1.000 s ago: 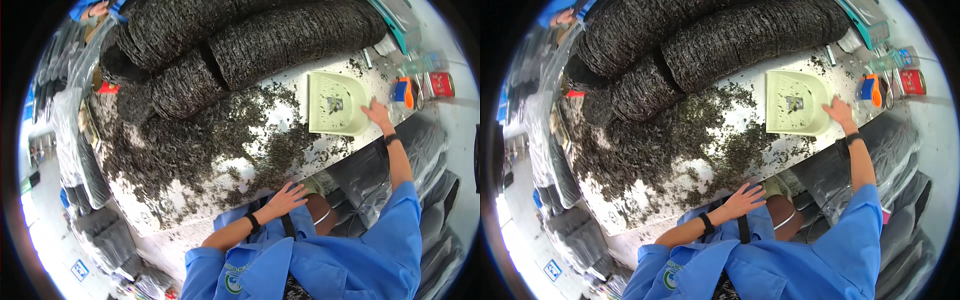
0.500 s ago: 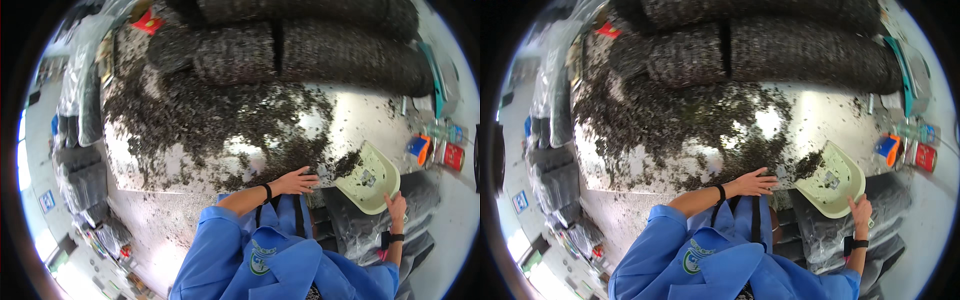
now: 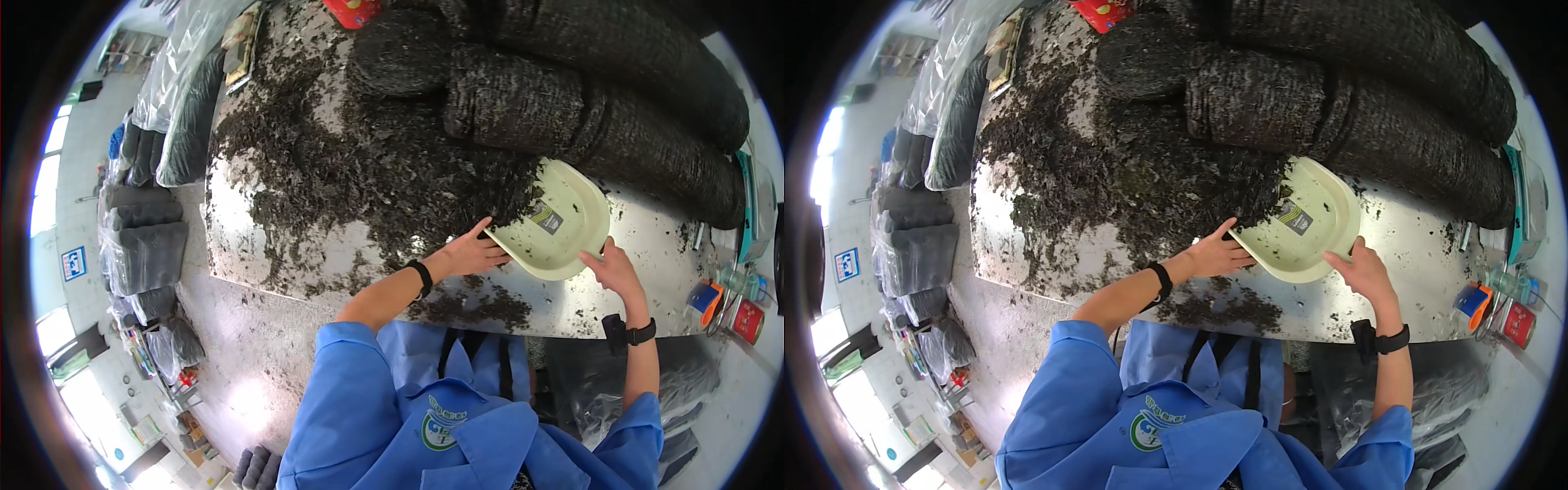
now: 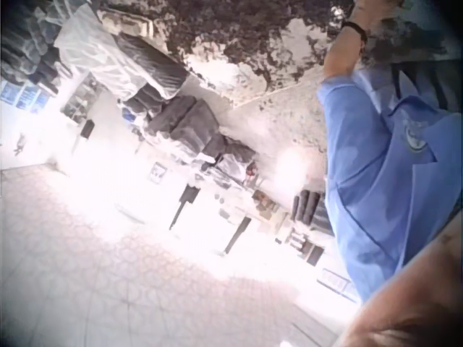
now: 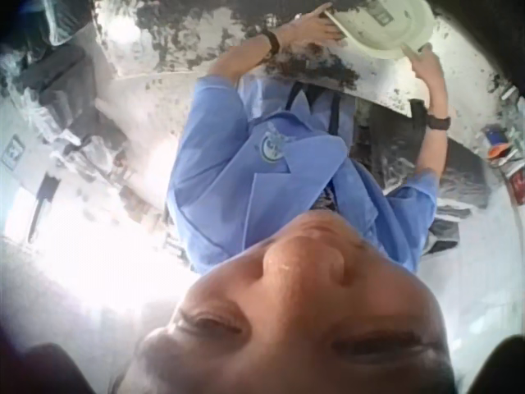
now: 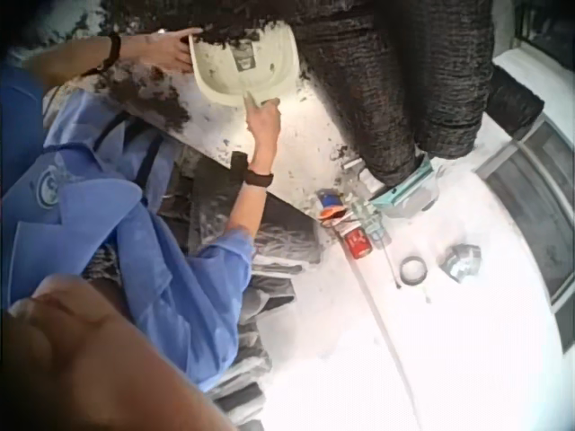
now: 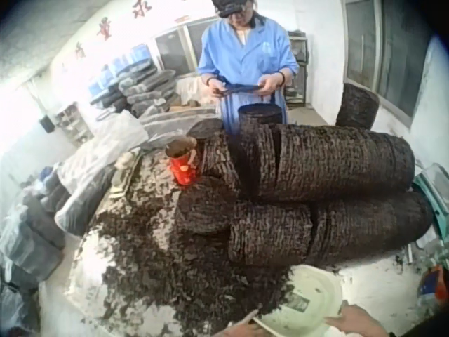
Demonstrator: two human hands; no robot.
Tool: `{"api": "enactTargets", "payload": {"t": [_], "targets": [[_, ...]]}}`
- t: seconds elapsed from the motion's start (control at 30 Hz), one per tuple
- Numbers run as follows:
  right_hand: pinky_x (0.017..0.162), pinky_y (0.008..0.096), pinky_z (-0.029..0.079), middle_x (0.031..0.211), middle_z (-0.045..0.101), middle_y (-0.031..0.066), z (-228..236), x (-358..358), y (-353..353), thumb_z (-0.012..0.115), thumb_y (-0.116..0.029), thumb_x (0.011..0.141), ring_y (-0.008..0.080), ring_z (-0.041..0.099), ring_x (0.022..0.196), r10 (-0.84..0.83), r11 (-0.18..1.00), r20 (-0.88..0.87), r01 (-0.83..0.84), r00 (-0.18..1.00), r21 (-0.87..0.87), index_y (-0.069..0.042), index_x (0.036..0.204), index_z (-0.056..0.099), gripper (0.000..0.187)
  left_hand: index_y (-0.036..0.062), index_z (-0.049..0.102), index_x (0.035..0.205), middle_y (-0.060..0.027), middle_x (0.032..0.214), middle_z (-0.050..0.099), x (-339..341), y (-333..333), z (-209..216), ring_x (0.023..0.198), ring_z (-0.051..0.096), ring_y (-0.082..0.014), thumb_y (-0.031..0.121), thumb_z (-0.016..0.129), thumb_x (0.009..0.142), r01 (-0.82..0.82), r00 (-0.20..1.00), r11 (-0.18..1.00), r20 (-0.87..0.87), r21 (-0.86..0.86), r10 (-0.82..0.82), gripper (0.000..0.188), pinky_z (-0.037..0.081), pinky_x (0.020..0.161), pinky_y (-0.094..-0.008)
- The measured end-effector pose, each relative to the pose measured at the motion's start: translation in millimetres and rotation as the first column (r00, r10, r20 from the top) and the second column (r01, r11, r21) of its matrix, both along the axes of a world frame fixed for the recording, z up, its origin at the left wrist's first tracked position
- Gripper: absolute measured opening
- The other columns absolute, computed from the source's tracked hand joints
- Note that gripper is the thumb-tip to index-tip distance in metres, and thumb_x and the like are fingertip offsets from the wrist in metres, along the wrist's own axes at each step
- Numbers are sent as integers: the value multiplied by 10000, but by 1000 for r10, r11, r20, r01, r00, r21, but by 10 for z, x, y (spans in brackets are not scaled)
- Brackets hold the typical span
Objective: The person unpacks cylindrical rolls of dark dried material from plastic bags and places them on a metal table. They then use a dustpan and brush to sweep loose debris from the table into a large plastic bag. Finally, the person sifts the loose material through a wire mesh sieve over the bag.
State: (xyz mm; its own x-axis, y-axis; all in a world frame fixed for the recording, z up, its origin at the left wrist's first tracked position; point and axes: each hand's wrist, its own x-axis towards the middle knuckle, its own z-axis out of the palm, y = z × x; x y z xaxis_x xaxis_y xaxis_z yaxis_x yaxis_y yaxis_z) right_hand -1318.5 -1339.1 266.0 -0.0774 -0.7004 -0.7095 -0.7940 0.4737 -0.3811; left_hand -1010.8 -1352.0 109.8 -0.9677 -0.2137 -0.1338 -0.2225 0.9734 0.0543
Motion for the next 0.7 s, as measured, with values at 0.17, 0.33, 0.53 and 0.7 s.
{"api": "enactTargets", "payload": {"t": [0.17, 0.33, 0.53, 0.7], "targets": [[641, 369, 504, 782, 644, 225, -210, 686, 189, 631, -485, 832, 316, 658, 719, -25, 997, 15, 26, 1000, -73, 110, 1096, 450, 676, 233, 275, 1460, 63, 1489, 295, 760, -148, -9, 1360, 295, -196, 363, 401, 969, 63, 998, 998, 16, 18, -63, 523, 85, 1127, -605], [655, 379, 502, 812, 646, 241, -260, 1588, 457, 636, -441, 847, 336, 654, 740, -125, 989, 25, 127, 992, -78, 123, 1109, 424, 657, 197, 354, 1430, 49, 1462, 343, 1608, -163, -109, 1321, 350, -199, 317, 457, 952, 104, 992, 989, -80, 105, -96, 503, 161, 1110, -589], [721, 388, 502, 868, 652, 242, -354, 2900, 397, 629, -458, 837, 348, 655, 823, -136, 990, 28, 137, 990, -42, 106, 1101, 446, 648, 190, 510, 1314, 71, 1377, 440, 3007, -147, -210, 1259, 414, -173, 303, 537, 882, 33, 985, 984, -172, 172, -3, 447, 191, 1080, -589], [757, 395, 509, 947, 646, 231, -167, 4099, -479, 595, -533, 830, 372, 642, 874, 134, 963, -51, -142, 990, -227, 64, 1209, 442, 723, 182, 562, 1253, 27, 1368, 460, 3969, -374, -54, 1254, 415, -176, 234, 535, 851, -224, 972, 971, 90, 82, 217, 406, 248, 1025, -644]]}}
